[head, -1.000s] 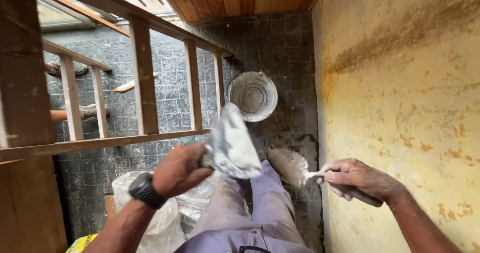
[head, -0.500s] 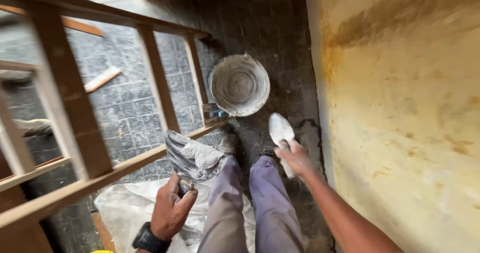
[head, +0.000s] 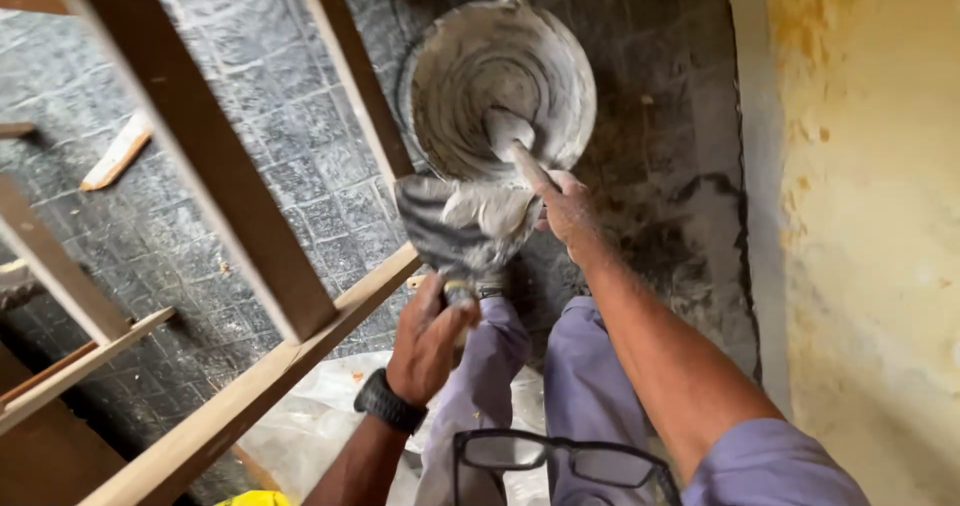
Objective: Applying plaster to a wall and corners using a trowel and a bucket of material.
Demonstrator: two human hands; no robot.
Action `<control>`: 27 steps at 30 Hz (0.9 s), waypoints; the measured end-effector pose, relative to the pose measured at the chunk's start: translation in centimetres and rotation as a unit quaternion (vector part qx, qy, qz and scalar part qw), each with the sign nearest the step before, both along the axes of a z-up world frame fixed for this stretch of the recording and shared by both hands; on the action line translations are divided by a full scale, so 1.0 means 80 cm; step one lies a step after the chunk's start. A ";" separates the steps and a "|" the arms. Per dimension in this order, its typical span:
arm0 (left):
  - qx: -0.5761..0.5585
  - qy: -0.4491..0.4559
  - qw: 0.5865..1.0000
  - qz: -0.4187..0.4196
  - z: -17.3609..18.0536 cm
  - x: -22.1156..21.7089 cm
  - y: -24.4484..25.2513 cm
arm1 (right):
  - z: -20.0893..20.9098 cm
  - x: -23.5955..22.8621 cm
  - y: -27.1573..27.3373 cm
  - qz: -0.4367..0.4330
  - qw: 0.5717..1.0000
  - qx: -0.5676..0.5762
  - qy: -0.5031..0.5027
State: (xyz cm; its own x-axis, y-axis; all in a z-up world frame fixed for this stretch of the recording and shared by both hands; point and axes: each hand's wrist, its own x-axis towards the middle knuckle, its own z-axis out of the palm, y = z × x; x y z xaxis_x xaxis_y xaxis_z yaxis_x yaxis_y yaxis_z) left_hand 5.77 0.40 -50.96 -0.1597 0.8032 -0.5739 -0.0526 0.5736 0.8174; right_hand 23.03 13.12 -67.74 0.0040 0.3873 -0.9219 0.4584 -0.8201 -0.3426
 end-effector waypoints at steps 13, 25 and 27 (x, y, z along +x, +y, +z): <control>-0.154 -0.134 0.978 0.050 -0.067 0.129 0.007 | 0.196 0.098 -0.149 -0.142 0.965 -0.032 0.218; -0.210 -0.161 0.963 -0.055 -0.045 0.240 -0.012 | 0.043 0.182 -0.271 -0.484 0.870 0.024 0.085; -0.304 -0.117 0.946 0.011 -0.032 0.263 -0.013 | -0.011 0.212 -0.289 -0.138 0.945 0.273 -0.117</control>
State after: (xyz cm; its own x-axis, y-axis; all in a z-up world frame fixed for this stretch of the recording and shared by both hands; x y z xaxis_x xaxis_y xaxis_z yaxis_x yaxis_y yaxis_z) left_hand 26.78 -0.68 -53.54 0.0160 0.3123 -0.9499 -0.2084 0.9302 0.3023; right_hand 39.97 -10.03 -68.66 0.3522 0.7594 -0.5470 0.3686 -0.6498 -0.6648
